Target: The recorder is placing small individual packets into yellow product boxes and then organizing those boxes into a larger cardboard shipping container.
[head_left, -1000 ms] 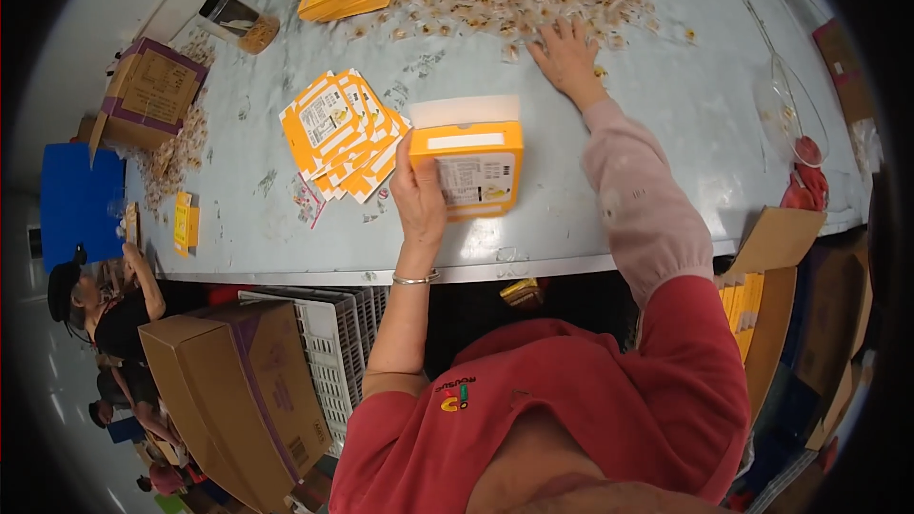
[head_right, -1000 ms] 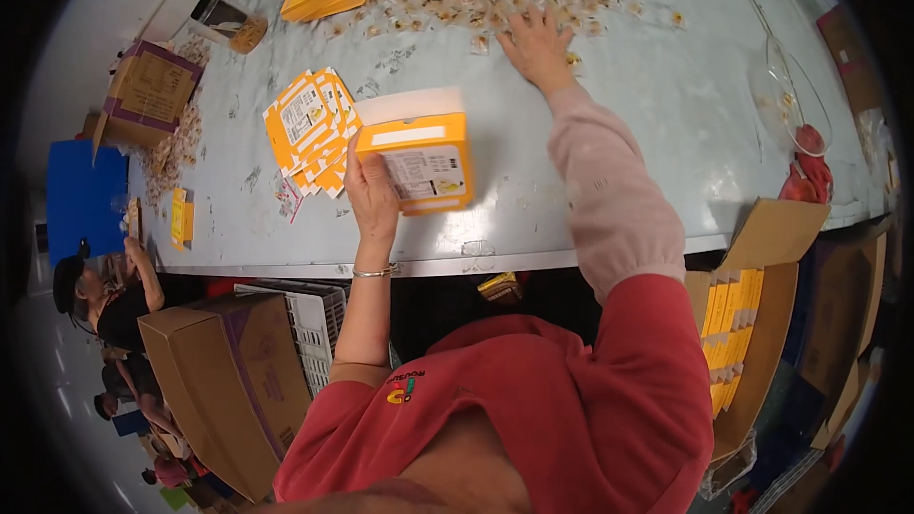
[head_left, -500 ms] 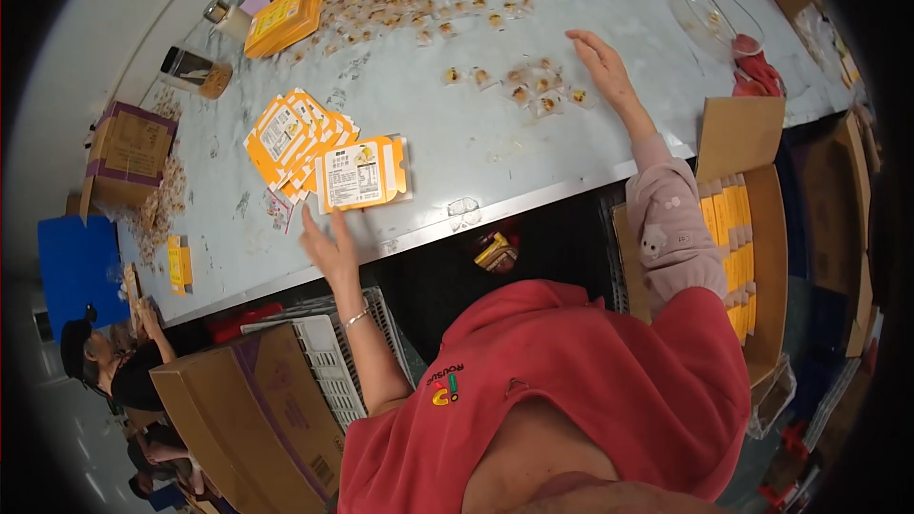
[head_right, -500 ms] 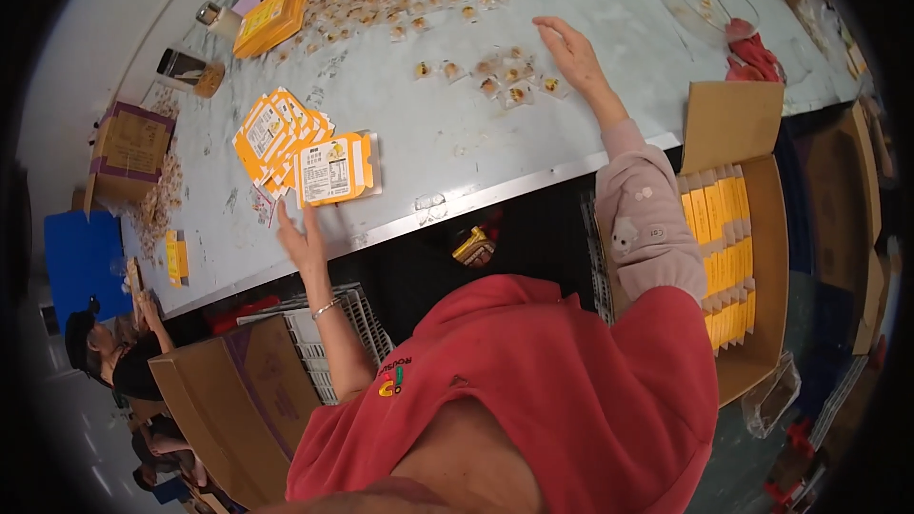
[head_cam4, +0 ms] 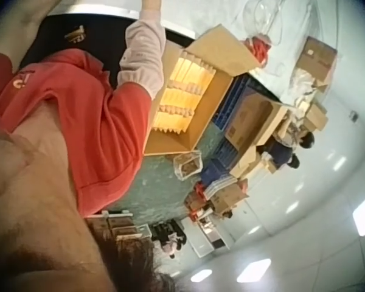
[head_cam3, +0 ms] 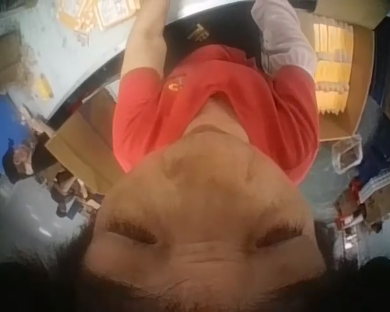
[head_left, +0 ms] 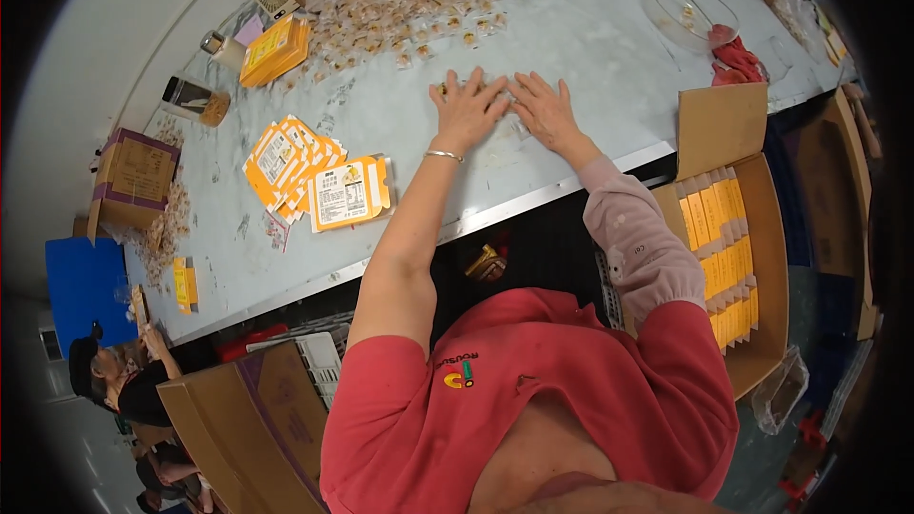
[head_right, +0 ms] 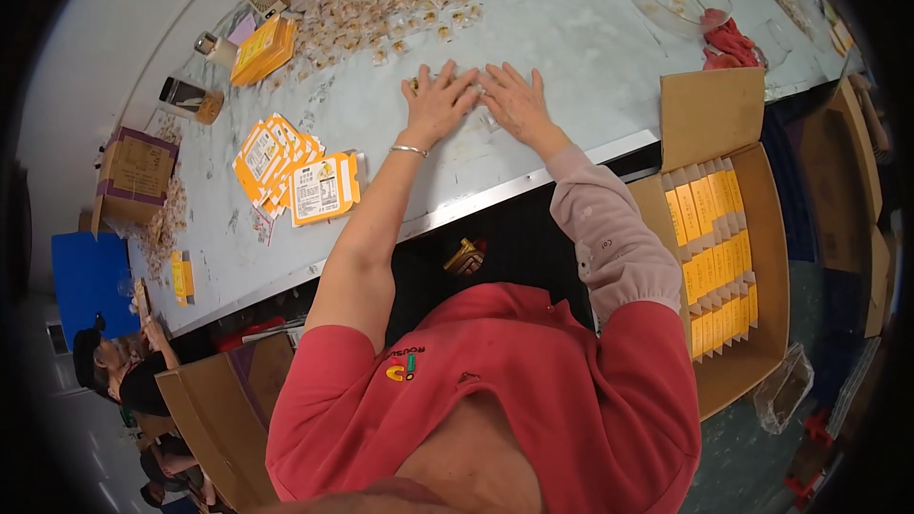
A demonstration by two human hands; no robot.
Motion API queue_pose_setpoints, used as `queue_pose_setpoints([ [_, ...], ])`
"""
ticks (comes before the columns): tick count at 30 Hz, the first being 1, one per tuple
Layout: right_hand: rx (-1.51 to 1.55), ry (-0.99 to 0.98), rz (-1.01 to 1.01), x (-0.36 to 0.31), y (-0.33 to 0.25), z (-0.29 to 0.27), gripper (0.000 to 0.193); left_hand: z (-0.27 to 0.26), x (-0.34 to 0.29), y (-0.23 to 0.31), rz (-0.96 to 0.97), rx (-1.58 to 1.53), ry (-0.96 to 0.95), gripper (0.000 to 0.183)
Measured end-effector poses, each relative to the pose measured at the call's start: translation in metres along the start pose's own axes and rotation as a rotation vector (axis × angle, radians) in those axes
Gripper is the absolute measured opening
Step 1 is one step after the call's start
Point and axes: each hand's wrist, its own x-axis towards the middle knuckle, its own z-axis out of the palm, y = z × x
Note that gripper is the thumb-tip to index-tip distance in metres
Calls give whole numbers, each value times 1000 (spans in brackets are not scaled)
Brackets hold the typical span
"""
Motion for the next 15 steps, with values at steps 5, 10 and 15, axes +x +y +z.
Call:
queue_pose_setpoints([
  [5,9,-13,104,-5,34,-18,37,13,-34,-5,19,-40,138,43],
  [10,190,170,221,8,62,-28,29,-7,-59,20,-143,-47,22,44],
  [15,600,238,296,22,87,-80,20,-57,-61,6,-203,-84,-108,49],
])
